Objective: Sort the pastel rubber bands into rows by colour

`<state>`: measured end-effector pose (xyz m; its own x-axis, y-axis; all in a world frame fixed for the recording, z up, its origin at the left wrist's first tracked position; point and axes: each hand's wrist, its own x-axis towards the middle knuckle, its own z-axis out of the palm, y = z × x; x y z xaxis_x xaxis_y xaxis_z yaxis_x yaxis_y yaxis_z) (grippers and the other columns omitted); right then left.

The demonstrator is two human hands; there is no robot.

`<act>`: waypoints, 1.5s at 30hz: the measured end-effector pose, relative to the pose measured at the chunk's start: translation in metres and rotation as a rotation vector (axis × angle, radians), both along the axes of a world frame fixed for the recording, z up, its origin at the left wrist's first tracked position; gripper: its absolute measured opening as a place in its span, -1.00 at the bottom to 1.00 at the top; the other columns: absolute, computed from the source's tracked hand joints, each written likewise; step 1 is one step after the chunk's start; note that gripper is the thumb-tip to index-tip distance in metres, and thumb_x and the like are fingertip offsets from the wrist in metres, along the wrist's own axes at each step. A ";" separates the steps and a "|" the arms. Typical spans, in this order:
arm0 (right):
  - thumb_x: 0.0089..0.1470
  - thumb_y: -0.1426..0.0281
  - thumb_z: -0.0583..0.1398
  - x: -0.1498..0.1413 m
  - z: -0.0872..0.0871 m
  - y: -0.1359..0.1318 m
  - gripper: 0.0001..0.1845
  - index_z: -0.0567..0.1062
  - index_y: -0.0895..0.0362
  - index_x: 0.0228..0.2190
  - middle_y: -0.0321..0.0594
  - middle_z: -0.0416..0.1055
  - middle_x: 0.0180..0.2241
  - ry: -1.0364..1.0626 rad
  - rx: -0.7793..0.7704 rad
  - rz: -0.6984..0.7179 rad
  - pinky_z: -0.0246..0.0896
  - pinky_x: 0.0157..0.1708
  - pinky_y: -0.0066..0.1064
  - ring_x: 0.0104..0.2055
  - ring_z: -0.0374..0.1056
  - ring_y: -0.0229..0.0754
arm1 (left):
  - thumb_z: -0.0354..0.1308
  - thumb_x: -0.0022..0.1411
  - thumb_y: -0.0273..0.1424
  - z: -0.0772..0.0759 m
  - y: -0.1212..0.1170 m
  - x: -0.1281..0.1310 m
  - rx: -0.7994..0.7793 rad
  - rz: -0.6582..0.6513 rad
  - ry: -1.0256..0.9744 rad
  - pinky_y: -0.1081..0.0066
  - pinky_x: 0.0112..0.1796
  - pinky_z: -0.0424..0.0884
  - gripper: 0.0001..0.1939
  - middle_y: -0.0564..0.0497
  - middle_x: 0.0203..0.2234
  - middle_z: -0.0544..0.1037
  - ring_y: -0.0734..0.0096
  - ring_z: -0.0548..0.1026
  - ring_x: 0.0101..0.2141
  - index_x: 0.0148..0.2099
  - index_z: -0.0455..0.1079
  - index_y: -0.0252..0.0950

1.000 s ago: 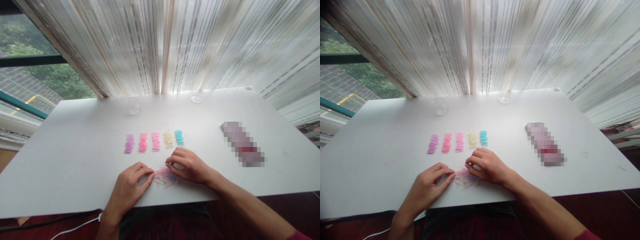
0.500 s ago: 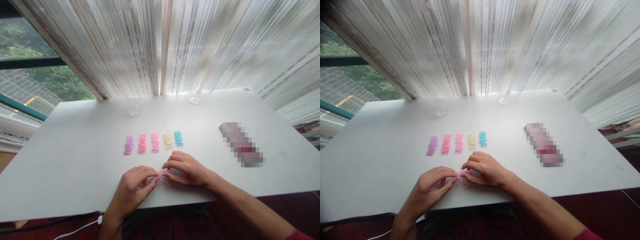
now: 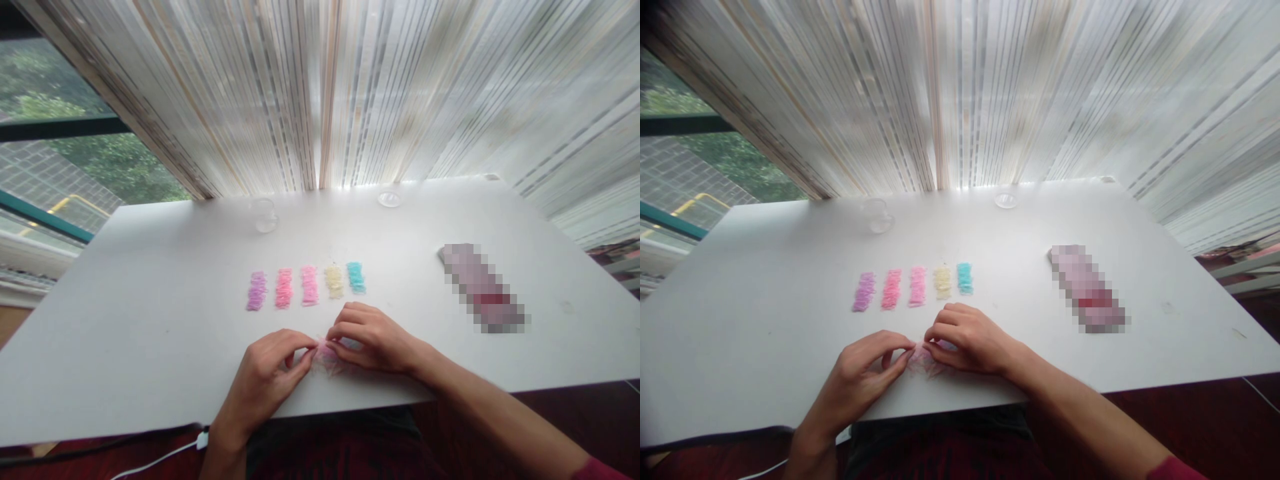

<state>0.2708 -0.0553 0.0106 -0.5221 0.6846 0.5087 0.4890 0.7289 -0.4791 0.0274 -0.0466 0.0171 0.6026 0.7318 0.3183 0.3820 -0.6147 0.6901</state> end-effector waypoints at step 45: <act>0.29 0.44 0.17 0.000 -0.003 0.000 -0.90 0.51 0.12 -0.28 -0.22 0.48 -0.42 0.037 -0.036 -0.015 0.28 -0.35 -0.40 -0.39 0.35 -0.21 | 0.27 0.33 -0.52 -0.013 0.002 0.019 0.094 0.033 -0.172 0.47 -0.32 0.55 -0.87 -0.01 -0.32 0.66 0.45 0.57 -0.41 -0.09 0.54 -0.24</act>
<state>0.2706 -0.0548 0.0079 -0.4928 0.7101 0.5029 0.4808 0.7040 -0.5227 0.0460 -0.0442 0.0037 0.5097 0.7124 0.4823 0.2841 -0.6686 0.6873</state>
